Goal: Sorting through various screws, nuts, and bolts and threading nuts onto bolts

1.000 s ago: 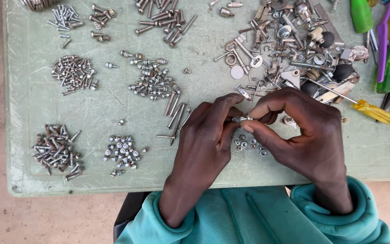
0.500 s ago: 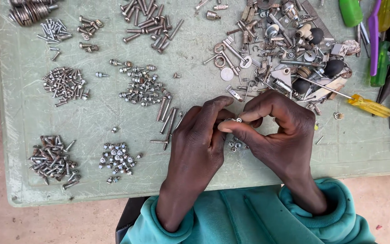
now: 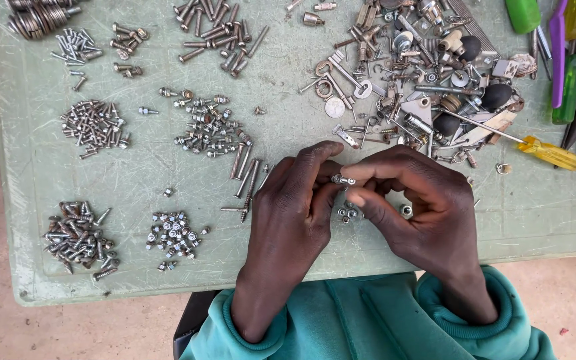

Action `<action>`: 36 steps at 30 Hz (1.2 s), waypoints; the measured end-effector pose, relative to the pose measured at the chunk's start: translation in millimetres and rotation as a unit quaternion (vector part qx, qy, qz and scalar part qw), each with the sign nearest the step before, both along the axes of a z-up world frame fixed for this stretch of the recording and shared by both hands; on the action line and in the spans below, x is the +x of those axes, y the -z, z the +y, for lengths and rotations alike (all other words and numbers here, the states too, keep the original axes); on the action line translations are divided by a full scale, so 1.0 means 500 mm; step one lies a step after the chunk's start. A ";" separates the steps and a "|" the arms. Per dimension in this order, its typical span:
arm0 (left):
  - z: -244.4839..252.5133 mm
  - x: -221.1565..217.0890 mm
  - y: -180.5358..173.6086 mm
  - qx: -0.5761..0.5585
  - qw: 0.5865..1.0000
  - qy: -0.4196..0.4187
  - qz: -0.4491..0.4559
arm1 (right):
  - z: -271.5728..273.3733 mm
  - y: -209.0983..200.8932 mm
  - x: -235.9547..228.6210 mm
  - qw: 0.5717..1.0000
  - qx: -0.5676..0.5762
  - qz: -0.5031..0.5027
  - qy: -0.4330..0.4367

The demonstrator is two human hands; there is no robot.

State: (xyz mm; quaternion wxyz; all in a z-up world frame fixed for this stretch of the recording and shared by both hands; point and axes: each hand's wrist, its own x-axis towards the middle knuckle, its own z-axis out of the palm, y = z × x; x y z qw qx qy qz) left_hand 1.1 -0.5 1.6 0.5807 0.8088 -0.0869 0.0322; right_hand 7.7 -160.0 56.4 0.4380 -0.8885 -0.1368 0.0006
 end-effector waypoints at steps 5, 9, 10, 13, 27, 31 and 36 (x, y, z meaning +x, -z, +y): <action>0.001 0.001 -0.003 0.008 1.000 -0.002 0.001 | 0.009 0.023 0.015 0.998 0.060 -0.023 0.020; -0.001 0.001 -0.001 0.015 1.000 -0.001 0.003 | 0.013 0.023 0.012 0.997 0.052 0.010 0.055; 0.000 0.000 0.000 0.015 1.000 -0.001 0.004 | 0.010 0.019 0.014 0.997 0.052 0.010 0.055; 0.002 0.000 0.003 0.013 1.000 0.000 0.000 | 0.006 0.012 0.022 0.999 0.025 -0.021 -0.034; 0.002 0.000 -0.007 0.018 1.000 0.000 0.018 | 0.011 0.022 0.024 0.996 0.025 -0.080 -0.006; 0.003 0.001 -0.003 0.041 0.999 0.005 -0.012 | 0.021 0.033 0.032 0.993 0.044 -0.107 0.019; 0.003 0.003 -0.017 0.060 0.998 -0.019 0.020 | 0.023 0.038 0.031 0.990 0.093 -0.107 0.015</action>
